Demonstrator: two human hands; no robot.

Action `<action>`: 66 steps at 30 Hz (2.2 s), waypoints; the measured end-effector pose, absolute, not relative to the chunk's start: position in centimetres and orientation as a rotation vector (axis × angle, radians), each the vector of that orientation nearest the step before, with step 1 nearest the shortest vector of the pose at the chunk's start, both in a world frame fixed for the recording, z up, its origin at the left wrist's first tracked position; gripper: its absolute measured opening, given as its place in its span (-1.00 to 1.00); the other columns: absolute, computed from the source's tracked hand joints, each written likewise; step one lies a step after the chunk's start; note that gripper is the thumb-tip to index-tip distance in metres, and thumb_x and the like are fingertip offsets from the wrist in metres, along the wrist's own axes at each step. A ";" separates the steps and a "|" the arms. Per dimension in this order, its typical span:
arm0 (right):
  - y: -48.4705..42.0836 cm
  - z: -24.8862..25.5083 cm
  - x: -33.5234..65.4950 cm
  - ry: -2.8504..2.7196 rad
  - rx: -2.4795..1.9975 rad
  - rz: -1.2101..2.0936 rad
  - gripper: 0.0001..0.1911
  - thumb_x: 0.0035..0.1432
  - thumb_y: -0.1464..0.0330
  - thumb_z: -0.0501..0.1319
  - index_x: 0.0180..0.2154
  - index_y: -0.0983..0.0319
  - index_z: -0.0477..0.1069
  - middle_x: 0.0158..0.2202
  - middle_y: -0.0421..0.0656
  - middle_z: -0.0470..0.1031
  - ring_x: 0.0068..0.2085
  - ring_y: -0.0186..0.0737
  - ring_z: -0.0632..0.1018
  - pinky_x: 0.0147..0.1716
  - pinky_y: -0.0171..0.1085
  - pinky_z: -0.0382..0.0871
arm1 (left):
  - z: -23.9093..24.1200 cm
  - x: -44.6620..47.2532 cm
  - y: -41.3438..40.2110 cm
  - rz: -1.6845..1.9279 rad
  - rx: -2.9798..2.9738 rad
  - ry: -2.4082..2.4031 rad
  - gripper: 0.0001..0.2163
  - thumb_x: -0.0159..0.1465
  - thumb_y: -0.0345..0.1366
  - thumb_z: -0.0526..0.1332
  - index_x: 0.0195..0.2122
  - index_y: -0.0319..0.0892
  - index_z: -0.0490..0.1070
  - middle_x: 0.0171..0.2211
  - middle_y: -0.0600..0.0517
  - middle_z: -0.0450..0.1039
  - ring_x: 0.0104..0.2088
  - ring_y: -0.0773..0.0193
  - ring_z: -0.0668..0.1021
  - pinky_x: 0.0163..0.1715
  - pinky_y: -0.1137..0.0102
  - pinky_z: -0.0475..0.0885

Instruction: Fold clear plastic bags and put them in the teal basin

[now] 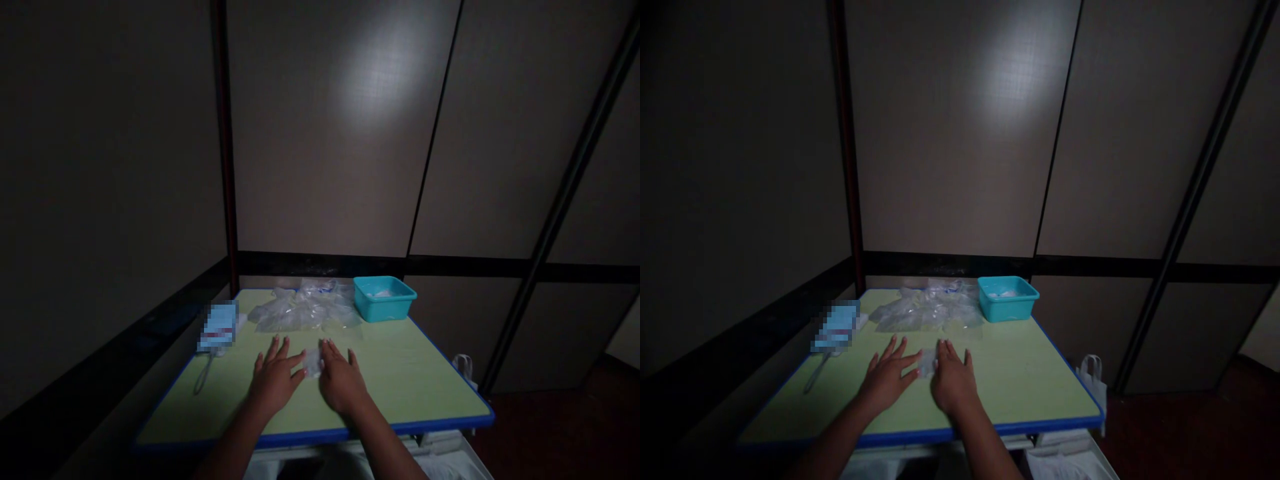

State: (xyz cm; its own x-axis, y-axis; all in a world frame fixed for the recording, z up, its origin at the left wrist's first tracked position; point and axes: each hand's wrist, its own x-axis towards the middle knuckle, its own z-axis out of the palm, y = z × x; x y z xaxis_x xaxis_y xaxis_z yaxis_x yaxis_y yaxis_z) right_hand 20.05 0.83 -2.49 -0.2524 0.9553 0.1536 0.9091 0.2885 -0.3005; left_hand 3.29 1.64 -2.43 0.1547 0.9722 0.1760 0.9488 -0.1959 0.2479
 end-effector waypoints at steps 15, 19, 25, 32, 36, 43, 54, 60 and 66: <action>1.3 -3.2 20.1 -2.258 -1.782 0.116 -0.45 0.19 0.35 -0.21 0.22 0.13 -0.10 0.27 -0.23 -0.22 0.26 -0.23 -0.22 0.12 0.11 -0.25 | -2.2 3.0 2.3 0.431 2.305 1.931 -0.51 0.08 0.12 0.09 0.07 0.28 0.17 0.24 -0.01 -0.05 0.24 -0.01 -0.17 0.08 -0.07 -0.20; 1.4 -3.4 20.1 -2.236 -1.812 0.077 -0.46 0.21 0.31 -0.22 0.23 0.14 -0.11 0.28 -0.21 -0.25 0.26 -0.21 -0.26 0.12 0.11 -0.26 | -2.1 2.1 2.3 0.412 2.306 1.928 -0.47 0.06 0.14 0.11 0.08 0.24 0.18 0.25 -0.01 -0.08 0.24 -0.01 -0.19 0.09 -0.06 -0.21; 1.4 -3.5 20.1 -2.246 -1.804 0.079 -0.47 0.22 0.28 -0.24 0.23 0.14 -0.11 0.28 -0.19 -0.26 0.26 -0.19 -0.25 0.12 0.13 -0.28 | -1.8 3.7 2.6 0.542 2.393 1.845 -0.57 0.17 0.01 0.05 0.09 0.27 0.14 0.25 0.04 -0.09 0.25 0.09 -0.15 0.12 0.01 -0.18; 1.0 -2.6 19.8 -2.283 -1.856 0.068 -0.46 0.21 0.28 -0.22 0.23 0.15 -0.10 0.28 -0.19 -0.26 0.26 -0.19 -0.25 0.12 0.13 -0.26 | -2.1 3.3 2.7 0.461 2.336 1.872 -0.55 0.11 0.05 0.11 0.06 0.28 0.20 0.24 0.06 -0.06 0.25 0.02 -0.16 0.11 -0.03 -0.18; 0.7 -2.0 19.7 -2.305 -1.852 0.076 -0.45 0.21 0.24 -0.21 0.23 0.11 -0.13 0.28 -0.19 -0.25 0.26 -0.17 -0.23 0.11 0.14 -0.24 | -1.6 2.7 2.3 0.488 2.297 1.892 -0.52 0.10 0.07 0.11 0.07 0.22 0.20 0.24 0.03 -0.05 0.25 0.04 -0.13 0.13 0.07 -0.12; 0.8 -2.3 19.7 -2.296 -1.868 0.059 -0.45 0.19 0.22 -0.19 0.22 0.08 -0.10 0.28 -0.19 -0.25 0.26 -0.15 -0.23 0.11 0.16 -0.25 | -1.1 4.4 2.0 0.490 2.362 1.776 -0.55 0.17 0.05 0.03 0.10 0.23 0.15 0.25 0.05 -0.08 0.25 0.04 -0.12 0.12 0.01 -0.15; 0.7 -2.5 19.8 -2.265 -1.863 0.056 -0.46 0.20 0.23 -0.21 0.22 0.10 -0.11 0.28 -0.18 -0.26 0.26 -0.14 -0.24 0.11 0.15 -0.31 | -1.5 2.3 2.6 0.421 2.423 1.796 -0.55 0.22 -0.03 0.00 0.15 0.13 0.10 0.25 -0.05 -0.11 0.24 0.02 -0.16 0.11 0.04 -0.07; 1.0 -3.6 20.0 -2.244 -1.818 0.017 -0.48 0.22 0.24 -0.23 0.22 0.06 -0.09 0.28 -0.20 -0.25 0.26 -0.18 -0.25 0.11 0.13 -0.33 | -1.6 2.4 3.0 0.443 2.469 1.692 -0.62 0.21 -0.09 0.06 0.08 0.16 0.22 0.23 -0.01 -0.01 0.24 0.03 -0.06 0.12 0.06 -0.05; 0.9 -3.2 19.8 -2.256 -1.844 0.030 -0.47 0.21 0.22 -0.23 0.22 0.08 -0.11 0.28 -0.19 -0.27 0.26 -0.16 -0.25 0.11 0.12 -0.33 | -2.2 2.4 2.8 0.573 2.468 1.735 -0.63 0.17 -0.07 0.11 0.04 0.17 0.28 0.21 0.02 0.06 0.23 0.06 -0.04 0.13 0.11 -0.07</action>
